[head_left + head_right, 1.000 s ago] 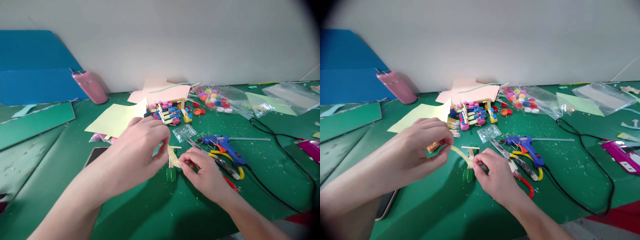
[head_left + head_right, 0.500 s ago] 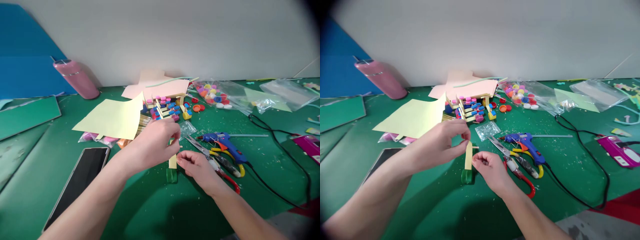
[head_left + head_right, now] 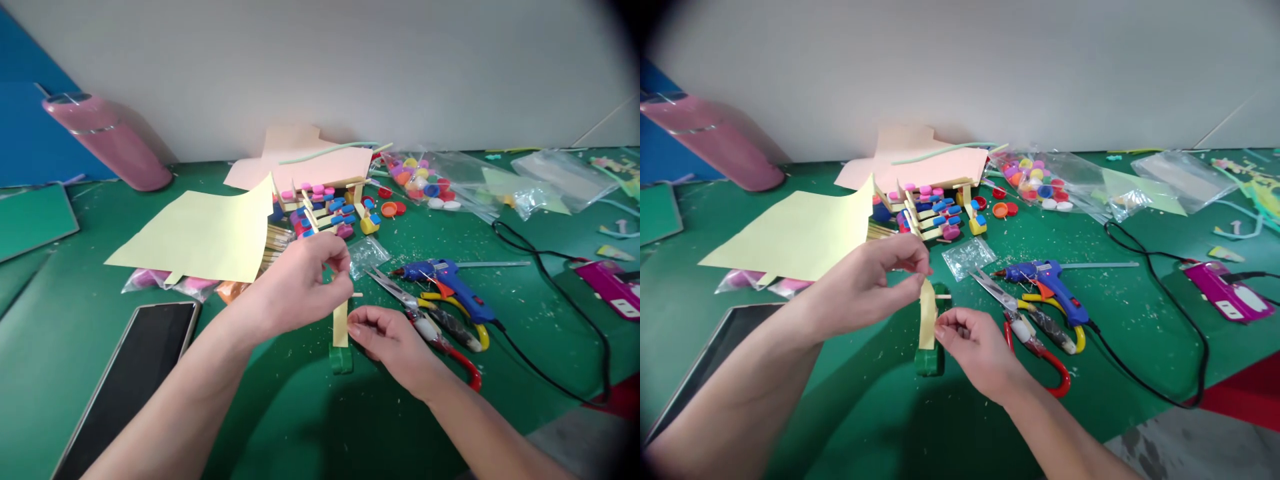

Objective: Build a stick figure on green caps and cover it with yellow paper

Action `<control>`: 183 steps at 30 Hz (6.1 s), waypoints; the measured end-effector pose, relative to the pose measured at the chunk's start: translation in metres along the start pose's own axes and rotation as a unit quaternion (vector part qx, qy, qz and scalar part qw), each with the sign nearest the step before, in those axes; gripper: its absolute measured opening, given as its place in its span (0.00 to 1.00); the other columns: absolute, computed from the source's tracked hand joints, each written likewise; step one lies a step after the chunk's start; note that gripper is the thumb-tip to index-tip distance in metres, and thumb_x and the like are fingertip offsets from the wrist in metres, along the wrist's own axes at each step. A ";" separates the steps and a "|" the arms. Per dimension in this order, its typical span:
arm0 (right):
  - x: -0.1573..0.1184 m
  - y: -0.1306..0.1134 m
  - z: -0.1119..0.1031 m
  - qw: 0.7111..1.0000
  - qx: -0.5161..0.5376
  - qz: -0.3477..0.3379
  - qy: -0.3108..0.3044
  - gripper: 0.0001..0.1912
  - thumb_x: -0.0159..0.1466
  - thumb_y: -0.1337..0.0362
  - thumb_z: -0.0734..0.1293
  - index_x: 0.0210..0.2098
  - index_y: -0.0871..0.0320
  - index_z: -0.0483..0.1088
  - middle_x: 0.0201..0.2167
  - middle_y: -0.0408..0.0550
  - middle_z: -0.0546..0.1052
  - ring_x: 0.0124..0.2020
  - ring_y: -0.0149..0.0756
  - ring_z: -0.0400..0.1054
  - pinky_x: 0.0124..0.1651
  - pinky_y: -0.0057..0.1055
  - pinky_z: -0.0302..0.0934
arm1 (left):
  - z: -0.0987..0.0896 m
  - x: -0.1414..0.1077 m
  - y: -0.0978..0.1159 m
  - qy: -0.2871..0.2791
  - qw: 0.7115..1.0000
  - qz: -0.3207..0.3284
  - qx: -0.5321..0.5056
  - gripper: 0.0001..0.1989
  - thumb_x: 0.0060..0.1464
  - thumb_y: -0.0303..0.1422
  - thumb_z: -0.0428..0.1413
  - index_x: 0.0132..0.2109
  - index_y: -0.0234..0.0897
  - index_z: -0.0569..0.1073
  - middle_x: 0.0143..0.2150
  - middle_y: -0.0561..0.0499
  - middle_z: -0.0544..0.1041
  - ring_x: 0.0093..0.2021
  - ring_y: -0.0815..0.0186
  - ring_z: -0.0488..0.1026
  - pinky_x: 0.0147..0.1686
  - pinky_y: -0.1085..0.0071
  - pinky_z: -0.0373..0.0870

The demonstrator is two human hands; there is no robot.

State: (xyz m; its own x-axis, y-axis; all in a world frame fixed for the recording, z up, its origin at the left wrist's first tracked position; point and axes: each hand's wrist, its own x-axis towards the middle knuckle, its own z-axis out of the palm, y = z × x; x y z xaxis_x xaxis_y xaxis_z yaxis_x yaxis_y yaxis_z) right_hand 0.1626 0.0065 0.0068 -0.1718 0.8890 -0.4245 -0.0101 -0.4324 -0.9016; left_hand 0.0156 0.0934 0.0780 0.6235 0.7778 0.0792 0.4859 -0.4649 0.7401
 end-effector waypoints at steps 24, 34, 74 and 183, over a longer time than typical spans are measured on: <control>0.003 0.004 -0.003 0.999 -0.034 0.004 -0.005 0.12 0.59 0.56 0.64 0.29 0.59 0.66 0.19 0.35 0.54 0.18 0.23 0.42 0.18 0.23 0.39 | 0.016 -0.032 -0.035 -0.026 0.994 -0.097 -0.030 0.15 0.48 0.30 0.51 0.45 0.37 0.70 0.41 0.50 0.75 0.42 0.62 0.71 0.42 0.67 0.68; 0.005 0.011 -0.004 0.998 -0.054 -0.005 0.015 0.09 0.61 0.58 0.62 0.31 0.59 0.66 0.18 0.34 0.54 0.17 0.23 0.44 0.18 0.22 0.42 | 0.017 -0.031 -0.032 -0.048 0.994 -0.087 -0.043 0.10 0.54 0.32 0.47 0.36 0.37 0.73 0.34 0.52 0.75 0.34 0.67 0.70 0.34 0.72 0.66; 0.005 -0.001 -0.007 0.987 -0.161 -0.023 0.002 0.07 0.62 0.64 0.59 0.29 0.58 0.65 0.20 0.37 0.59 0.21 0.25 0.54 0.22 0.21 0.52 | 0.053 -0.086 -0.022 0.075 0.984 0.057 0.149 0.04 0.52 0.31 0.53 0.37 0.38 0.67 0.30 0.53 0.68 0.30 0.67 0.66 0.29 0.70 0.63; 0.007 0.002 0.005 0.964 -0.215 -0.121 0.096 0.03 0.60 0.67 0.61 0.31 0.58 0.65 0.29 0.44 0.68 0.28 0.29 0.62 0.31 0.25 0.62 | 0.079 -0.088 -0.041 0.015 0.999 0.018 0.043 0.12 0.53 0.34 0.54 0.46 0.39 0.69 0.31 0.50 0.72 0.33 0.63 0.67 0.33 0.66 0.60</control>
State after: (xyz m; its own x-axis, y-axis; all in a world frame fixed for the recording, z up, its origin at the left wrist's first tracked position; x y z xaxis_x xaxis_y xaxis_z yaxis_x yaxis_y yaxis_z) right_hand 0.1567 0.0114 0.0023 -0.0300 0.9854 -0.1677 0.3901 -0.1430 -0.9096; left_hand -0.0112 0.0105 -0.0120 0.6232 0.7718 0.1258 0.5152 -0.5263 0.6764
